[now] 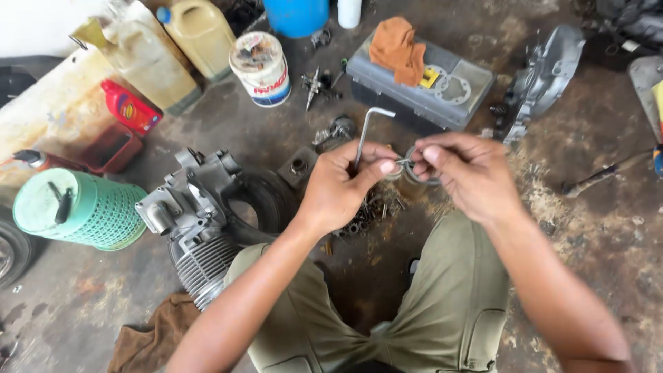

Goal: The person sits on the floor and cleans a small metal part with a cloth. They then use an Allen key to tighten bolts on a motorcycle engine cylinder head. Finally, they use a utility knife to scrape carbon deposits from the top of a piston.

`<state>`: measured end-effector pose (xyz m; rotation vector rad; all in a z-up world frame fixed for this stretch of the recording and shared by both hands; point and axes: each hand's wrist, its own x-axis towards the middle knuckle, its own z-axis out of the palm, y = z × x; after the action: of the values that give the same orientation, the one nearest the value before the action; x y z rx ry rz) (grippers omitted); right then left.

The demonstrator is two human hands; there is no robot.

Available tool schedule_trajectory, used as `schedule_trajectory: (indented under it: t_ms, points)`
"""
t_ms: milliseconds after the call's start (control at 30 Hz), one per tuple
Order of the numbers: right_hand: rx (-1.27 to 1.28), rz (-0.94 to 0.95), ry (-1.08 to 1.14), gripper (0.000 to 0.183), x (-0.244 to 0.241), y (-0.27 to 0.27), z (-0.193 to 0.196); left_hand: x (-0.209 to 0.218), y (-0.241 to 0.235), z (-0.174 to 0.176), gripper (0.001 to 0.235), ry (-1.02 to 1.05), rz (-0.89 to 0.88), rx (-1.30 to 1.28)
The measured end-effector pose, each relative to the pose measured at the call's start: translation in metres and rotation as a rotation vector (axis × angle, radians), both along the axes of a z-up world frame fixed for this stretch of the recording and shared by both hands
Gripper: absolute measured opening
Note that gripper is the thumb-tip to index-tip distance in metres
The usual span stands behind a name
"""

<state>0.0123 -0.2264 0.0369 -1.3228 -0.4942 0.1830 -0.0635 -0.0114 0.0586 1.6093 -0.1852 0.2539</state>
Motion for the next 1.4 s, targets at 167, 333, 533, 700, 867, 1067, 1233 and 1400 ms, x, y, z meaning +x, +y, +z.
schedule_trajectory:
  t_ms: [167,333,533,700,867,1067,1233,1400]
  points:
    - [0.38,0.115,0.27,0.017,-0.018,0.012,-0.028,-0.01,0.002,-0.013,0.011,0.031,-0.002,-0.086]
    - [0.345,0.073,0.24,0.015,-0.029,0.019,-0.034,-0.011,0.002,-0.024,0.01,0.028,0.02,-0.081]
    - [0.28,-0.016,0.191,0.014,-0.031,0.028,-0.05,-0.009,-0.002,-0.024,0.009,0.039,0.029,-0.045]
    - [0.283,-0.058,0.145,0.013,-0.037,0.035,-0.044,-0.006,-0.001,-0.032,0.009,0.043,0.05,-0.041]
    - [0.216,-0.101,0.041,0.013,-0.039,0.035,-0.043,-0.006,-0.002,-0.034,0.011,0.048,0.063,-0.027]
    - [0.251,-0.014,0.005,0.012,-0.029,0.029,-0.048,-0.01,-0.003,-0.037,0.013,0.009,0.07,0.031]
    - [0.222,0.097,-0.008,0.017,-0.023,0.016,-0.055,-0.024,-0.004,-0.019,0.014,0.025,0.043,0.047]
    - [0.021,0.156,-0.137,0.023,-0.029,0.012,-0.039,-0.05,0.002,-0.007,0.015,0.049,0.066,0.059]
